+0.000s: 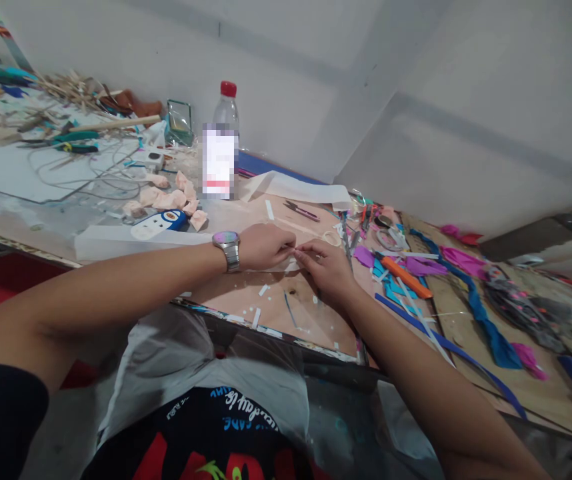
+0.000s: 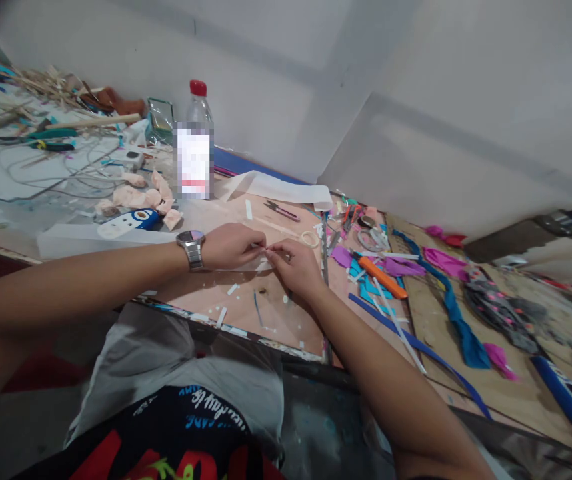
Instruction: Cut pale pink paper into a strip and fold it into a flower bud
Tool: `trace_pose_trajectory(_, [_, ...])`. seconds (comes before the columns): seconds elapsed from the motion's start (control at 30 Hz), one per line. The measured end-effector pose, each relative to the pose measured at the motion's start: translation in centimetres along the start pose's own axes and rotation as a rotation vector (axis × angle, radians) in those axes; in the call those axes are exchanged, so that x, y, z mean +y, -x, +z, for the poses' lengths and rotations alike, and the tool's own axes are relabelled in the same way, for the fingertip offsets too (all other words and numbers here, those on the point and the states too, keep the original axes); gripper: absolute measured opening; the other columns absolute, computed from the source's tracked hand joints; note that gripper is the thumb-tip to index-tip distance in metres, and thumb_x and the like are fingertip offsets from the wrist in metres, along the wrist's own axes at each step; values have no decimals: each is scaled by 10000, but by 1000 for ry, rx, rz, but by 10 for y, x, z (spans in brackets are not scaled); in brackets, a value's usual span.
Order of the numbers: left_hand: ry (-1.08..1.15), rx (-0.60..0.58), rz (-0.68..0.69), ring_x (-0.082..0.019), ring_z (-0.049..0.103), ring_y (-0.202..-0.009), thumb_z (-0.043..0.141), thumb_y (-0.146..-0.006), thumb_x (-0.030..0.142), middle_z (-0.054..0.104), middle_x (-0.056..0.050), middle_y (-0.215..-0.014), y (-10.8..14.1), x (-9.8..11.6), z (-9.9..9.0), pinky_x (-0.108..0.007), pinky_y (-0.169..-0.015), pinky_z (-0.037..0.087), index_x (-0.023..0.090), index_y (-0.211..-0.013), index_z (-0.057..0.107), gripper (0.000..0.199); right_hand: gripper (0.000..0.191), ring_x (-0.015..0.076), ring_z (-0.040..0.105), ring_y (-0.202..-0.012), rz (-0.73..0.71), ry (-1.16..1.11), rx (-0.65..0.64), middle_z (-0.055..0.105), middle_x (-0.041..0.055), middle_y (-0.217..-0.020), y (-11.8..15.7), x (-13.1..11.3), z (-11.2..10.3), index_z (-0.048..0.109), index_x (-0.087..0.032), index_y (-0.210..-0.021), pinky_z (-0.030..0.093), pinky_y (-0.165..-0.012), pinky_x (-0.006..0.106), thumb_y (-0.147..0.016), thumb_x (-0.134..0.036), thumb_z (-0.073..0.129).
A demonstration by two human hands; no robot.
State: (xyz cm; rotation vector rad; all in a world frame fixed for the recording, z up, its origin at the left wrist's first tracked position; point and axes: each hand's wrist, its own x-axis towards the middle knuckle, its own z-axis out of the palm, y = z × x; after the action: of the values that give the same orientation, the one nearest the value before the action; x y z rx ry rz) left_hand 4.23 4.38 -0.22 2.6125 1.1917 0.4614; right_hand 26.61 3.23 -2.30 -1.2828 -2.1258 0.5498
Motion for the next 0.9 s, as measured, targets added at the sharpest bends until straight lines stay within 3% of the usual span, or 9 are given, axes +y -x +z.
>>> trace_pose_trajectory(0.63, [9, 1, -4, -228, 694, -894, 468, -1018, 424, 787, -111, -1004, 2, 4, -3, -311, -708, 397, 181, -1044, 747, 371, 361, 170, 662, -814, 66, -3, 12, 761, 64, -879, -1, -7, -3, 779, -161, -915, 487, -761, 273, -912, -510, 685])
trace_pose_trajectory(0.9, [0, 1, 4, -232, 692, -900, 462, -1013, 402, 786, -97, -1009, 1, 2, -2, -317, -693, 367, 193, -1070, 744, 356, 298, 180, 682, -912, 4, -4, -23, 770, 66, -984, 0, -7, -1, 763, -171, -991, 506, -869, 296, -943, -436, 636])
